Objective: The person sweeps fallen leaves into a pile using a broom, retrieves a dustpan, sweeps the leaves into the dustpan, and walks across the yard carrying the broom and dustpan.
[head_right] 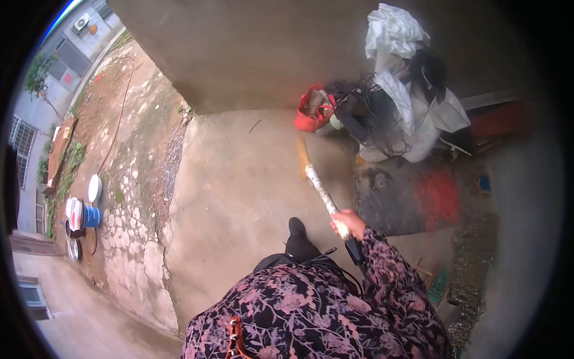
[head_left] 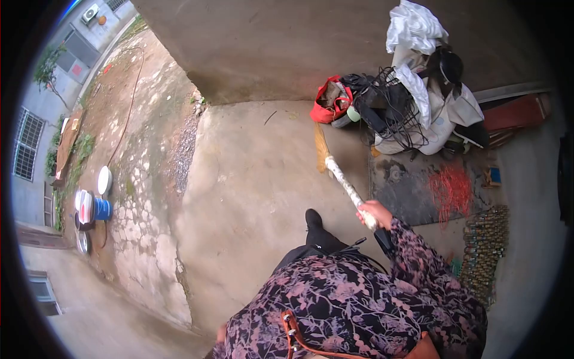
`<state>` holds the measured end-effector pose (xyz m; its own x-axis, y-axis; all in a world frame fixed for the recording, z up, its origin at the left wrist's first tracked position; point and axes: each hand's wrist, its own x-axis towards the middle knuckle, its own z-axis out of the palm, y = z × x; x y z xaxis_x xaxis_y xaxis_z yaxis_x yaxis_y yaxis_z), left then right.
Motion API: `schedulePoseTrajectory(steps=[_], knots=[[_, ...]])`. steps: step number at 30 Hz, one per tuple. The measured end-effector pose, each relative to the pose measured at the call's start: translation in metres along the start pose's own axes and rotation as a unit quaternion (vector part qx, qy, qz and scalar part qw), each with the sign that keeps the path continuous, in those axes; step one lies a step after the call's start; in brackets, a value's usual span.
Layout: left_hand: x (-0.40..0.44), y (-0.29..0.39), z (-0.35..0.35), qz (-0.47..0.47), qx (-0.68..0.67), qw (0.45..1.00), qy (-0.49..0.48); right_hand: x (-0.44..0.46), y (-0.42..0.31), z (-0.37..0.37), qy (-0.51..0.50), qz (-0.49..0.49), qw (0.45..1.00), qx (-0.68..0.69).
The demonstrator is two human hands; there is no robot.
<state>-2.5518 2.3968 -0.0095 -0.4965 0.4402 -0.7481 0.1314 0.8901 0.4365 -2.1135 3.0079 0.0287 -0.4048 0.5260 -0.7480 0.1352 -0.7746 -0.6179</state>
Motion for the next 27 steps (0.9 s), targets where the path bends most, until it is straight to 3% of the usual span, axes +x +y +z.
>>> schedulePoseTrajectory(steps=[3,7,11,13,14,15,18,21,23,25,27], knots=[[-0.012,0.063,-0.024,-0.115,-0.082,0.99,0.0,0.092,-0.084,0.047,0.009,-0.013,1.0,0.006],[0.001,0.148,-0.081,-0.201,-0.195,0.959,0.043,0.218,-0.172,0.1,0.041,-0.01,0.999,0.002],[0.04,0.186,-0.128,-0.257,-0.238,0.934,0.064,0.358,-0.191,0.147,0.071,-0.011,0.997,-0.001],[0.067,0.194,-0.154,-0.284,-0.239,0.927,0.061,0.429,-0.189,0.18,0.128,0.024,0.988,0.078],[0.084,0.198,-0.17,-0.291,-0.236,0.925,0.054,0.469,-0.189,0.194,0.094,0.043,0.982,0.16],[0.1,0.204,-0.187,-0.299,-0.233,0.924,0.051,0.498,-0.205,0.224,0.097,0.042,0.982,0.154],[0.137,0.218,-0.265,-0.294,-0.225,0.928,0.046,0.551,-0.216,0.318,0.073,0.06,0.986,0.14],[0.185,0.238,-0.363,-0.223,-0.238,0.944,0.056,0.579,-0.224,0.415,0.044,0.096,0.994,0.039],[0.243,0.267,-0.428,-0.165,-0.287,0.941,0.073,0.59,-0.247,0.471,0.019,0.062,0.998,0.013],[0.312,0.289,-0.478,-0.217,-0.282,0.928,0.11,0.594,-0.271,0.518,-0.011,0.071,0.997,-0.006],[0.381,0.328,-0.525,-0.156,-0.247,0.949,0.121,0.599,-0.301,0.55,-0.044,0.081,0.996,-0.022]])
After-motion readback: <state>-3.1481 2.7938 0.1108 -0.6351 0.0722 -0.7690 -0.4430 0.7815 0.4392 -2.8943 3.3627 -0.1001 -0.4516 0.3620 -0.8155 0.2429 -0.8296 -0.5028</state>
